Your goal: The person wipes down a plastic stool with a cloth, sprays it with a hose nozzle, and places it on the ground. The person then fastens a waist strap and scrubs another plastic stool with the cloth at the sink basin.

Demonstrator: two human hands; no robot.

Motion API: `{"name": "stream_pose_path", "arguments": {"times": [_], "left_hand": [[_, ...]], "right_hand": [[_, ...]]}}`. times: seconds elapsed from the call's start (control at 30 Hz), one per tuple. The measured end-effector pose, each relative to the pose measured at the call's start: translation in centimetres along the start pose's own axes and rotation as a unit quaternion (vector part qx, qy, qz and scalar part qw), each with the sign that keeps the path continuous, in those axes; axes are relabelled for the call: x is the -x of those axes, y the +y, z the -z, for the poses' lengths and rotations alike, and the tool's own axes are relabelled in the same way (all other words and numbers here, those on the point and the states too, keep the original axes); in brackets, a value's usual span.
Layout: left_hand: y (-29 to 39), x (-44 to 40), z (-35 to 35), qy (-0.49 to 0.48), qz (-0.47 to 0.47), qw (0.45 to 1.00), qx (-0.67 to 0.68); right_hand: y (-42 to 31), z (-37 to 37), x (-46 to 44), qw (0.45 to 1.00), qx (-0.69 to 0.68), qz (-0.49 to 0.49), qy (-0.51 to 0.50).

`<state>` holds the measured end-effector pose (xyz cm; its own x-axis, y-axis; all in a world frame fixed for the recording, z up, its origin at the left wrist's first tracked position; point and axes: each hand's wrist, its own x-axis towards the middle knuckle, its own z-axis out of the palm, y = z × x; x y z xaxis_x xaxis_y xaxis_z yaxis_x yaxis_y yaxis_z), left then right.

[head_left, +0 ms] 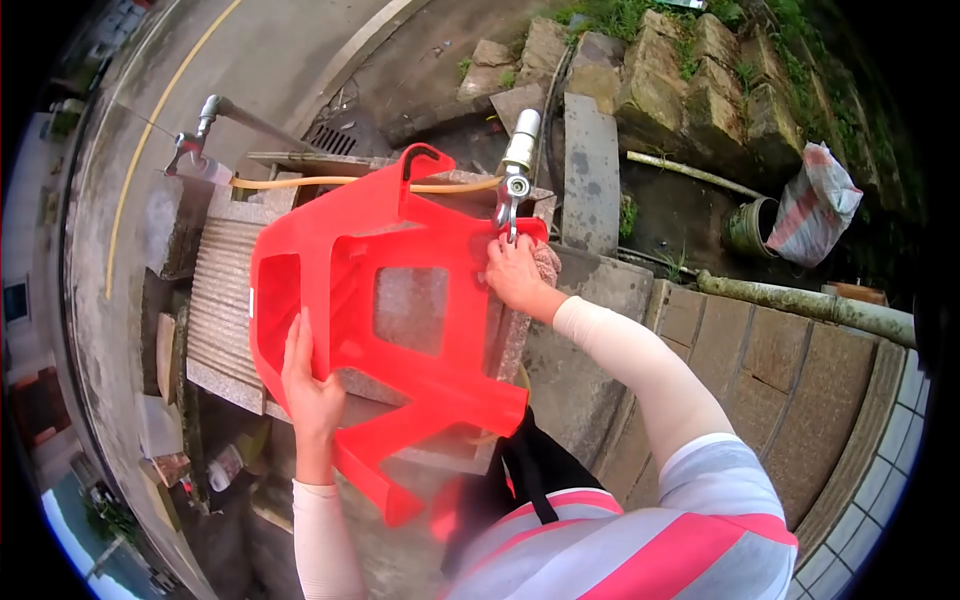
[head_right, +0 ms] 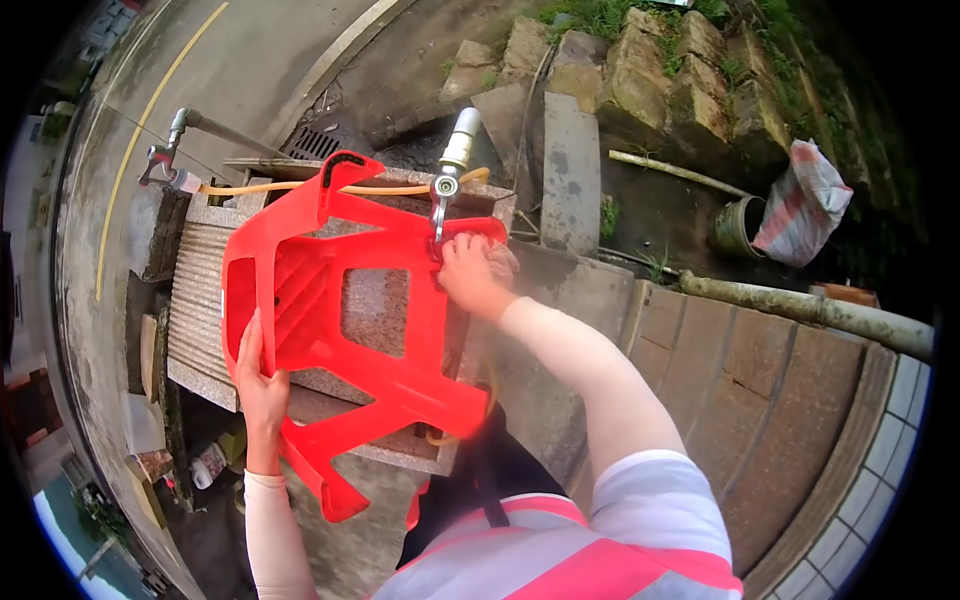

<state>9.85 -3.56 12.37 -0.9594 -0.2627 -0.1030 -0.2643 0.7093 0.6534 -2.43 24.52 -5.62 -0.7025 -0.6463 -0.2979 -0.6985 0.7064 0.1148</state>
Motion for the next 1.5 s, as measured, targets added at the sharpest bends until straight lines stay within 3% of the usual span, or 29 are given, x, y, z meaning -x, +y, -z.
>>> {"name": "stream_pose_path", "arguments": {"times": [0.03, 0.17, 0.47, 0.57, 0.6, 0.63, 0.67, 0.7, 0.73, 0.8, 0.83, 0.9, 0.93, 0.97, 1.03, 1.1, 1.17, 1.23, 1.3, 1.33, 1.37, 1.5], "left_hand": [[-0.1, -0.2, 0.0, -0.013, -0.001, 1.0, -0.002], [-0.9, 0.5, 0.4, -0.026, 0.006, 1.0, 0.012], [-0.7, 0.6, 0.5, -0.023, 0.034, 0.999, 0.004], [-0.7, 0.5, 0.3, -0.021, 0.038, 0.999, 0.023], [-0.6, 0.5, 0.3, -0.02, 0.042, 0.999, 0.024], [-0.6, 0.5, 0.4, -0.018, 0.048, 0.998, 0.026], [-0.7, 0.5, 0.4, -0.019, 0.026, 0.999, 0.0], [-0.7, 0.5, 0.3, -0.019, 0.038, 0.999, 0.01], [-0.7, 0.5, 0.3, -0.023, 0.048, 0.998, 0.02], [-0.4, 0.4, 0.2, -0.017, 0.061, 0.998, 0.025], [-0.5, 0.4, 0.3, -0.017, 0.062, 0.998, 0.014], [-0.7, 0.5, 0.4, -0.013, 0.063, 0.998, -0.005], [-0.7, 0.4, 0.4, -0.009, 0.059, 0.998, -0.011], [-0.8, 0.4, 0.5, -0.005, 0.048, 0.999, 0.003], [-1.0, 0.5, 0.4, 0.002, 0.024, 0.999, 0.035], [-1.3, 0.4, 0.4, 0.01, 0.022, 1.0, 0.009], [-1.3, 0.3, 0.2, 0.019, 0.015, 0.999, 0.032], [-2.1, 0.3, 0.0, 0.021, 0.002, 1.0, 0.011], [-1.9, 0.3, 0.0, 0.023, 0.011, 0.999, 0.025], [-1.6, 0.3, 0.1, 0.026, 0.018, 0.999, 0.026], [-1.5, 0.4, 0.1, 0.03, 0.024, 0.999, 0.036], [-2.5, 0.3, -0.2, 0.04, 0.027, 0.996, 0.073]], "right_hand": [[-1.1, 0.8, -1.2, 0.999, -0.004, 0.002, -0.051], [-5.7, -2.2, -7.6, 0.998, 0.055, 0.036, 0.004], [-13.1, -2.9, -14.9, 0.995, -0.078, 0.018, 0.061], [-16.7, -6.3, -18.0, 0.952, -0.28, -0.001, 0.123], [-17.3, -6.0, -18.8, 0.883, -0.452, -0.077, 0.095], [-18.8, -6.6, -20.5, 0.727, -0.654, -0.174, 0.12], [-21.2, -7.9, -22.9, 0.519, -0.804, -0.26, 0.131], [-23.6, -8.8, -24.5, 0.274, -0.893, -0.334, 0.128], [-24.6, -6.7, -25.0, 0.202, -0.907, -0.354, 0.11], [-23.8, 1.4, -22.7, 0.131, -0.958, -0.254, 0.005], [-24.3, 4.0, -22.1, 0.196, -0.964, -0.175, -0.033], [-26.5, 6.7, -22.2, 0.453, -0.891, 0.035, -0.002], [-28.2, 6.6, -21.5, 0.496, -0.86, 0.112, 0.027], [-29.9, 6.2, -20.1, 0.435, -0.886, 0.154, 0.033], [-29.5, 5.1, -16.9, 0.373, -0.894, 0.237, 0.078], [-26.9, 4.9, -13.5, 0.537, -0.83, 0.152, 0.011], [-23.9, 2.8, -9.9, 0.57, -0.804, 0.159, -0.051], [-22.0, 0.2, -6.4, 0.714, -0.671, 0.201, -0.014], [-20.3, -0.9, -2.2, 0.811, -0.537, 0.188, -0.137], [-19.0, -1.1, 0.4, 0.847, -0.477, 0.189, -0.137], [-17.7, -1.4, 2.8, 0.88, -0.414, 0.19, -0.135], [-12.9, -3.1, 7.1, 0.855, -0.491, 0.021, -0.163]]}}
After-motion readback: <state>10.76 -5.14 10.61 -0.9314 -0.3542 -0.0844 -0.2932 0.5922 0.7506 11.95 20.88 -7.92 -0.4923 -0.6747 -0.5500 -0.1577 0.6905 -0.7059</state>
